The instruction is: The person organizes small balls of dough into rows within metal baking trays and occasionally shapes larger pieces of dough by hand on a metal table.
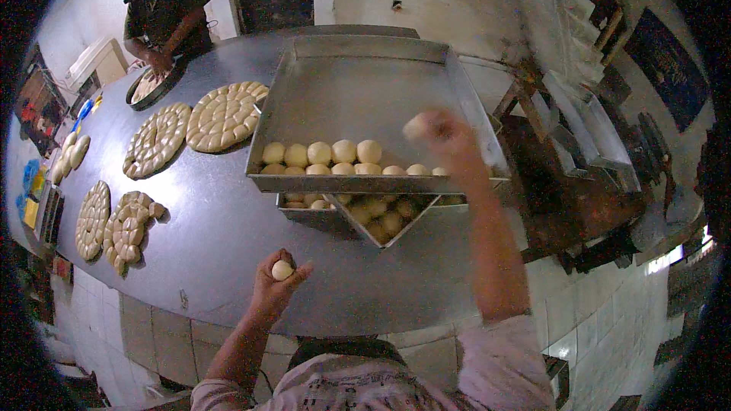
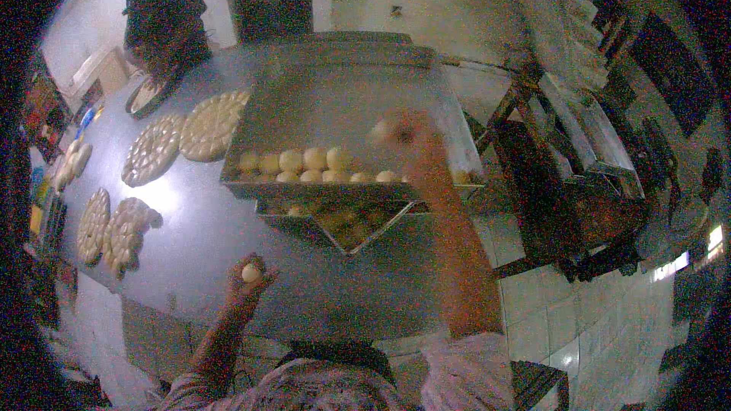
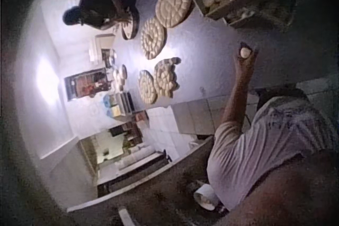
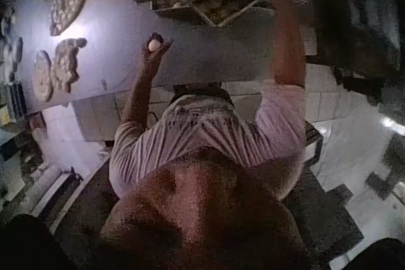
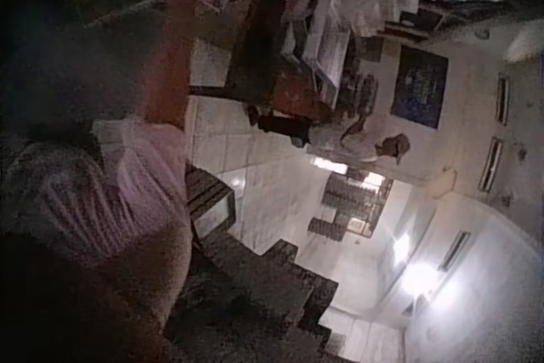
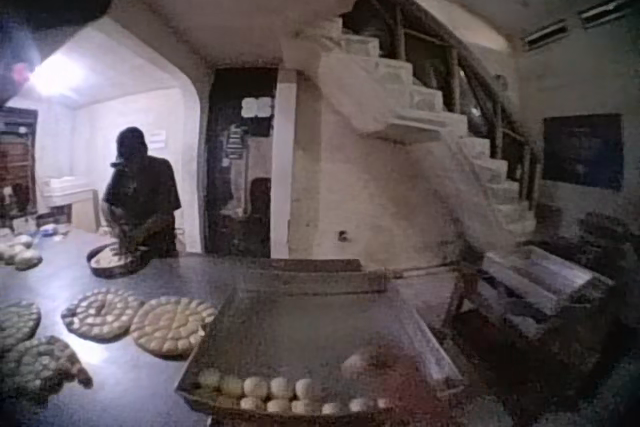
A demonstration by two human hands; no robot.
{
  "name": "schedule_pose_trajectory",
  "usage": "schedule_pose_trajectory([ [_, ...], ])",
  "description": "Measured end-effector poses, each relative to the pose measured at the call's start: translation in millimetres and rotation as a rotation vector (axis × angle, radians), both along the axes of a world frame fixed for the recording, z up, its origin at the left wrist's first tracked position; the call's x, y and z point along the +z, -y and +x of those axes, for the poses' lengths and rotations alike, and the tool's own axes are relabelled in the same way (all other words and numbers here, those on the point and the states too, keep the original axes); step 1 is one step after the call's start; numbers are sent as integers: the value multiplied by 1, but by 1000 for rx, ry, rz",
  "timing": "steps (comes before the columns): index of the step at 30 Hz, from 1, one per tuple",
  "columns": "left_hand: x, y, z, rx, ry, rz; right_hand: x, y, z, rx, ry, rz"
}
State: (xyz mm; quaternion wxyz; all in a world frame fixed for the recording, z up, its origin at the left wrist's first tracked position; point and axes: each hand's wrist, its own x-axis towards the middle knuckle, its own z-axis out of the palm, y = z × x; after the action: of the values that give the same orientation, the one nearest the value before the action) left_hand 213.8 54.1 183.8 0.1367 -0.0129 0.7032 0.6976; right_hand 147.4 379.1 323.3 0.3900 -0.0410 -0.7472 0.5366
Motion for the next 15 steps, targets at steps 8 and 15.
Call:
schedule_pose_trajectory([
  [8, 18, 36, 10, -364, 45, 178, -56, 153, 74, 693, 256, 129],
  [15, -51, 214, -11, 72, -448, -659, -201, 122, 191, 14, 530, 397],
])
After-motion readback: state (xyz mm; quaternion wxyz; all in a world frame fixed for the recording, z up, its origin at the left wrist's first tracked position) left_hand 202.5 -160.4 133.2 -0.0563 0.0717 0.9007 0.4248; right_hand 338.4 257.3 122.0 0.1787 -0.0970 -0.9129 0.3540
